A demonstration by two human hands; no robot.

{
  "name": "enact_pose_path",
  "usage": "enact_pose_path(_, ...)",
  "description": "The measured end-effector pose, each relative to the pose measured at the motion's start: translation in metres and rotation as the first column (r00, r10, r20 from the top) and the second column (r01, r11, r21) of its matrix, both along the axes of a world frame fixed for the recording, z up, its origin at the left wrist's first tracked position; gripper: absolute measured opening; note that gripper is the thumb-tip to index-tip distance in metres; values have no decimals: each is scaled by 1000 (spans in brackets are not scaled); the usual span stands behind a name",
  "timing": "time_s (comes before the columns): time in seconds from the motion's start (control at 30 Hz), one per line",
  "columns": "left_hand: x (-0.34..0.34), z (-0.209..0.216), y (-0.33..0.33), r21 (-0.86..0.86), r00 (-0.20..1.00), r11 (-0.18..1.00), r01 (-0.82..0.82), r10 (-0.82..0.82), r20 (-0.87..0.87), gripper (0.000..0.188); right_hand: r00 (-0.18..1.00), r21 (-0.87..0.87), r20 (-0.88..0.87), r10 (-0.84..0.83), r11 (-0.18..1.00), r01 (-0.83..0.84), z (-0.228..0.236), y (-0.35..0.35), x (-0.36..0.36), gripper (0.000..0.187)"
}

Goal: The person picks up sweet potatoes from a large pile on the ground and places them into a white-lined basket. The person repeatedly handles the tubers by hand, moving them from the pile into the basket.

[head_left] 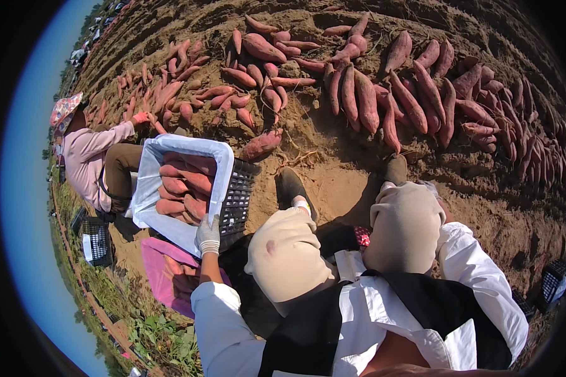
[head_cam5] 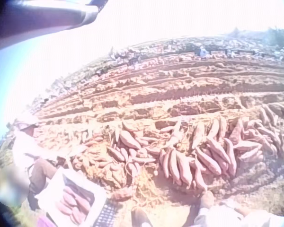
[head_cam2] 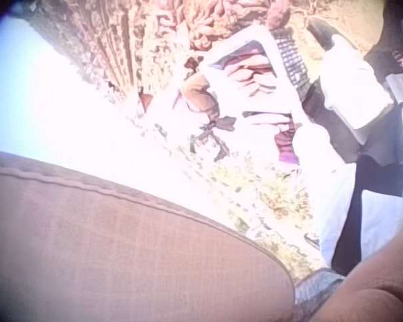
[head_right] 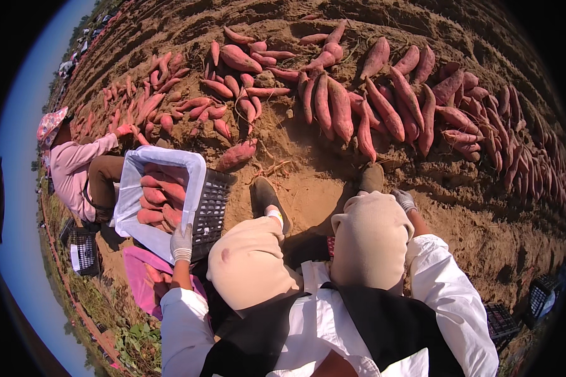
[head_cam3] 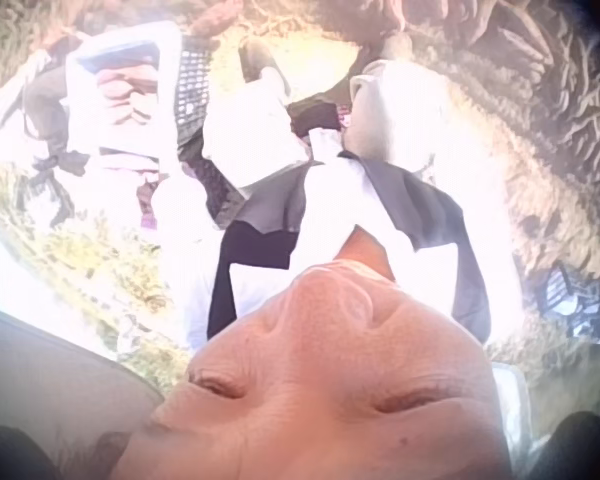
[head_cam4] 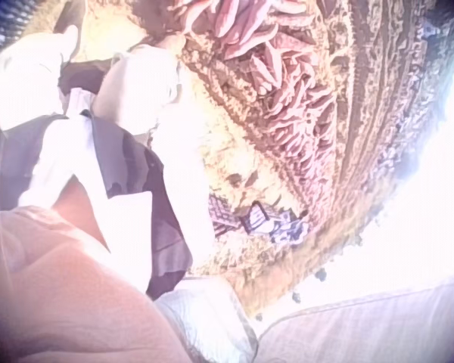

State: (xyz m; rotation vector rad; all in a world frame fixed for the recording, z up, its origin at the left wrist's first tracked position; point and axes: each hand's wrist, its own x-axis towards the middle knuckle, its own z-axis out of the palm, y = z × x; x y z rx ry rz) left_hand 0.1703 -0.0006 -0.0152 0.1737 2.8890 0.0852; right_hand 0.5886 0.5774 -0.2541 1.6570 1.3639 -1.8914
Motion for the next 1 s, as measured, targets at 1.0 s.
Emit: enact_pose_path(1.0,-17,-59,211,876,950,459,-146,-183,254,43,174,988,135,975,-120,-94,470,-40,-361,35)
